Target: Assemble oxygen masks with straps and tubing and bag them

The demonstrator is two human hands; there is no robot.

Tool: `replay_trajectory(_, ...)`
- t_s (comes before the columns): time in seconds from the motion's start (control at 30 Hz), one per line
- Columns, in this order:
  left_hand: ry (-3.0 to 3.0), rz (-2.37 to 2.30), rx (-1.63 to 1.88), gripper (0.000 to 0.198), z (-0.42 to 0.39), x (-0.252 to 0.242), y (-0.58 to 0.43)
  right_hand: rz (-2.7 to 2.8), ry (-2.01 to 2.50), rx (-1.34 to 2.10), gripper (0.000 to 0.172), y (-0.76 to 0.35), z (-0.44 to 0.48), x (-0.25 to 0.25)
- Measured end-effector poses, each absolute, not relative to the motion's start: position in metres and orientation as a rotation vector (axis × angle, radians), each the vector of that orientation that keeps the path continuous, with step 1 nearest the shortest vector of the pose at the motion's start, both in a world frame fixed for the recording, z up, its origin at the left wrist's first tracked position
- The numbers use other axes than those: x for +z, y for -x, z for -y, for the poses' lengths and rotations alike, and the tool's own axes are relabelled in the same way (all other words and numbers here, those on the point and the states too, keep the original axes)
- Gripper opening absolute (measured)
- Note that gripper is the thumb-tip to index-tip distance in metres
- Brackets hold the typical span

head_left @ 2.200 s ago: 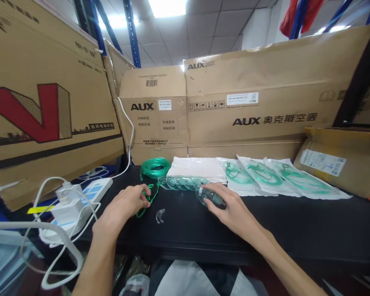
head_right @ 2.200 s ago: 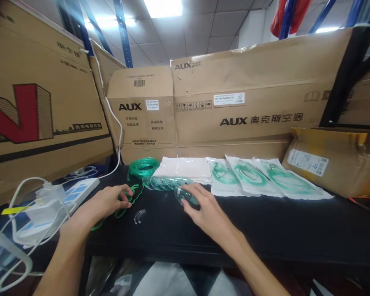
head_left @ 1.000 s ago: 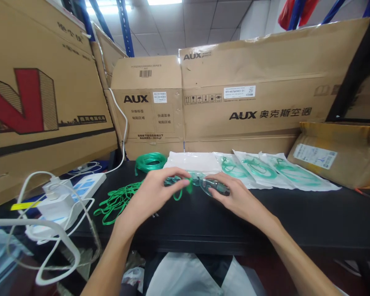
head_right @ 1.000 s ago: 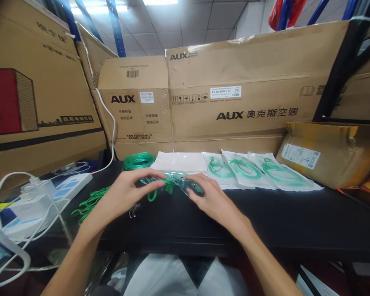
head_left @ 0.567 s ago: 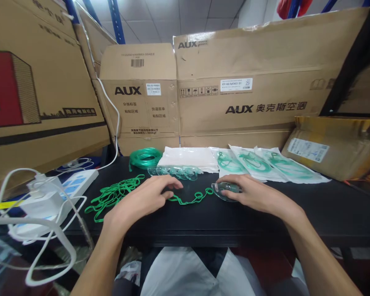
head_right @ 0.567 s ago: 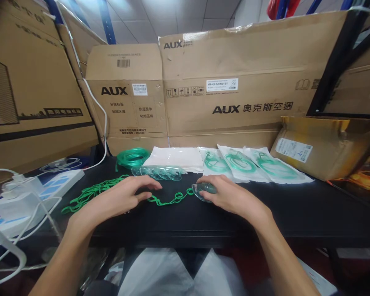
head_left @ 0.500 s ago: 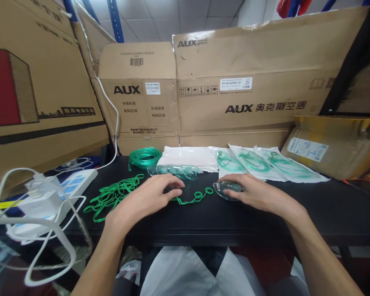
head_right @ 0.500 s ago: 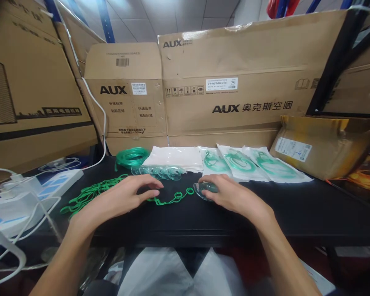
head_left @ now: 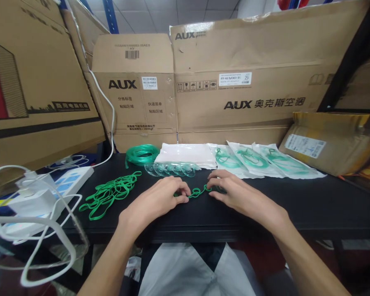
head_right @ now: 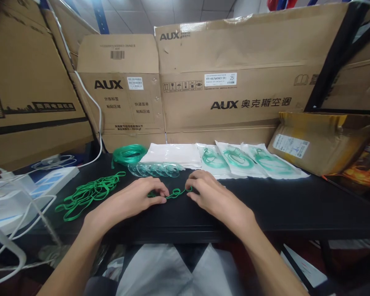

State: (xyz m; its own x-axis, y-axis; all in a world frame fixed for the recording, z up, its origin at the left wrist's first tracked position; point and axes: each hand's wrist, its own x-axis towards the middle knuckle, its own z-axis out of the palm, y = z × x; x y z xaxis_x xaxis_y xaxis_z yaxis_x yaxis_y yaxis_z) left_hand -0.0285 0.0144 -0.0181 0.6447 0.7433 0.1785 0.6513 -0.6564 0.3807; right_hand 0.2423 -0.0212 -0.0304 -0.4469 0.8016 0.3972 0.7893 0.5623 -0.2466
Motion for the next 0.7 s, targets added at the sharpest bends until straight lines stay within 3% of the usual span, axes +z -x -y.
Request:
replay_trajectory(0.13, -2.58, -1.119, 0.453, 0.015, -0.015, -0.018, 0.032, 2.38, 1.287, -0.184, 0.012, -0.23, 0.02, -0.036)
replay_trajectory(0.27, -2.571, -1.144, 0.445, 0.014, -0.016, -0.019, 0.034, 2.411, 1.342, -0.242, 0.022, -0.226, 0.02, -0.035)
replay_trajectory(0.7, -2.428, -1.065, 0.837, 0.022, 0.007, 0.001, 0.0, 2.189, 1.15, 0.269, 0.014, -0.236, 0.025, -0.007)
